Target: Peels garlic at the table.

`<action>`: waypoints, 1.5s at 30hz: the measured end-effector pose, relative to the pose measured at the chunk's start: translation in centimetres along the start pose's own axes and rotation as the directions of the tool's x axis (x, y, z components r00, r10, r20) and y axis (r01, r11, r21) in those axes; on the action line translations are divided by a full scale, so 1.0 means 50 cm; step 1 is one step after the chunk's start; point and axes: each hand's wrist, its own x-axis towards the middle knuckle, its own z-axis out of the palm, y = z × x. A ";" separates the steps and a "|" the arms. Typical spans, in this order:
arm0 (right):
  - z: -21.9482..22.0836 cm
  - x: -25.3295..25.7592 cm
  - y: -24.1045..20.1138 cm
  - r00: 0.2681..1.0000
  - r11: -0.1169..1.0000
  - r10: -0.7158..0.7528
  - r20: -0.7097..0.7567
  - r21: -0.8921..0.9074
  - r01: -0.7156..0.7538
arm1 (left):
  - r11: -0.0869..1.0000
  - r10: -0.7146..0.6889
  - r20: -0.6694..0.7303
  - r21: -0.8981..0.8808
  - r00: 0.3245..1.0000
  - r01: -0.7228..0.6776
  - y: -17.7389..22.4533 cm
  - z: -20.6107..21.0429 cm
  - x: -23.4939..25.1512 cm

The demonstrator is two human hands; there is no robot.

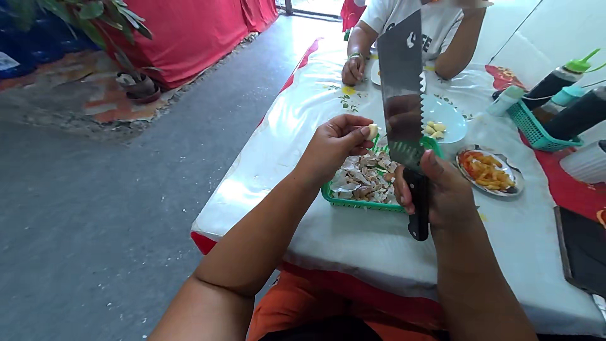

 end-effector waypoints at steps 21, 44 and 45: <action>-0.016 -0.014 -0.022 0.998 0.996 -0.033 -0.056 0.077 0.038 | 0.997 -0.062 0.058 0.040 0.996 0.060 0.012 -0.016 0.008; -0.097 -0.036 -0.052 0.948 0.913 -0.299 -0.108 0.256 0.317 | 0.406 -0.158 0.445 0.843 0.881 -0.353 0.020 0.143 0.263; -0.094 -0.034 -0.051 0.950 0.913 -0.295 -0.103 0.263 0.312 | 0.396 -0.178 0.459 0.843 0.871 -0.363 0.032 0.130 0.240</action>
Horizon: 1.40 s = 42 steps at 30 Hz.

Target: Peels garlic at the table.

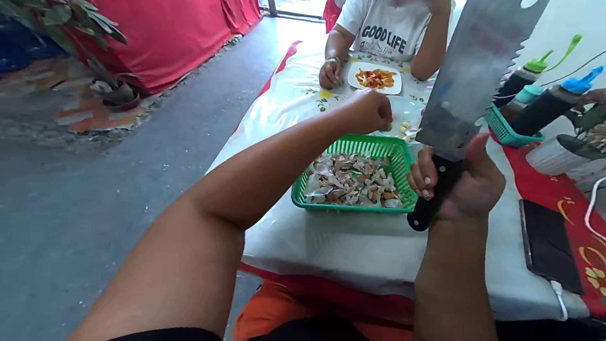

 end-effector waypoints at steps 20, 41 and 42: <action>0.001 0.021 0.035 0.980 0.978 0.198 -0.010 -0.062 -0.199 | 0.882 -0.145 0.475 0.459 0.868 -0.104 0.020 0.090 -0.063; 0.054 0.009 0.062 0.853 0.814 0.521 0.023 -0.316 -0.488 | 0.923 -0.264 -0.425 -0.371 0.866 0.100 -0.047 0.071 -0.267; 0.058 0.008 0.064 0.853 0.808 0.521 0.024 -0.336 -0.484 | 0.931 -0.257 -0.435 -0.351 0.863 0.101 -0.048 0.071 -0.267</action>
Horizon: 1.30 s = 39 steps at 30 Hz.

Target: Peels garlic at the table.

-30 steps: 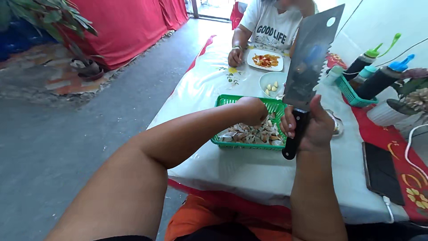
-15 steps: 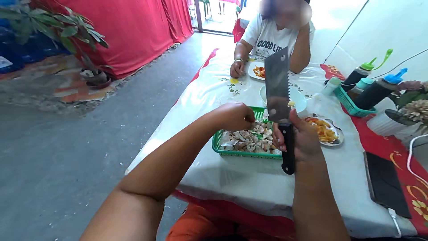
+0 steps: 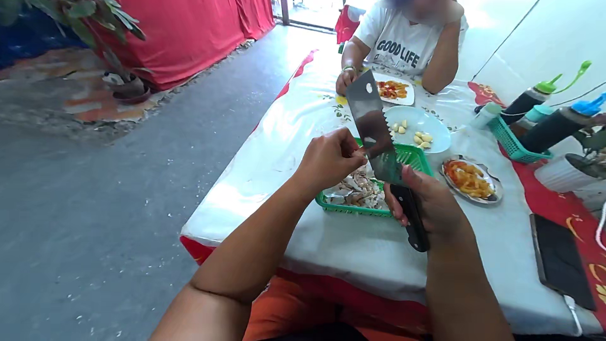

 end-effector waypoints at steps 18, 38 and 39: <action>0.005 0.000 0.000 0.998 0.998 -0.040 -0.047 -0.040 0.038 | 0.823 -0.110 0.179 -0.536 0.978 0.190 0.001 -0.008 0.007; 0.024 0.007 0.004 0.984 0.972 -0.163 -0.075 -0.183 0.147 | 0.732 -0.173 0.172 -0.636 0.970 0.244 0.015 0.003 0.009; 0.027 0.008 0.005 0.981 0.969 -0.167 -0.095 -0.199 0.146 | 0.736 -0.170 0.171 -0.633 0.971 0.240 0.015 0.003 0.008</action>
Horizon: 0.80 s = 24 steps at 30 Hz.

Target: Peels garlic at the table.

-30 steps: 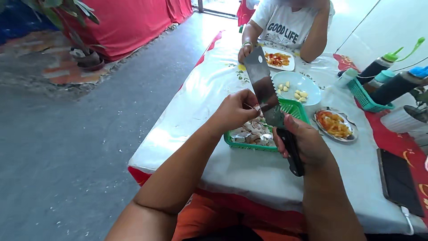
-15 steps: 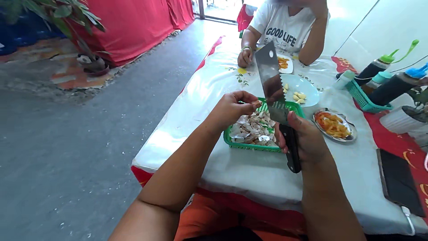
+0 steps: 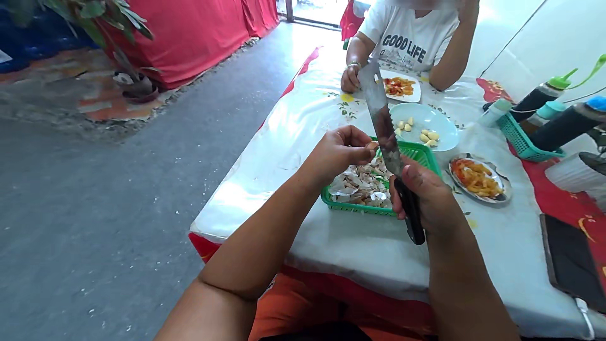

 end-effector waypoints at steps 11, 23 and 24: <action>0.029 0.006 0.004 0.991 0.987 0.026 -0.132 -0.153 -0.046 | 0.986 0.138 -0.122 0.110 0.983 -0.124 -0.019 0.020 -0.008; 0.037 0.011 -0.004 0.992 0.992 0.035 -0.118 -0.116 -0.049 | 0.941 0.257 -0.159 0.265 0.953 -0.209 -0.025 0.020 -0.011; 0.036 0.012 -0.004 0.993 0.994 0.032 -0.116 -0.102 -0.044 | 0.932 0.272 -0.162 0.288 0.949 -0.218 -0.025 0.019 -0.009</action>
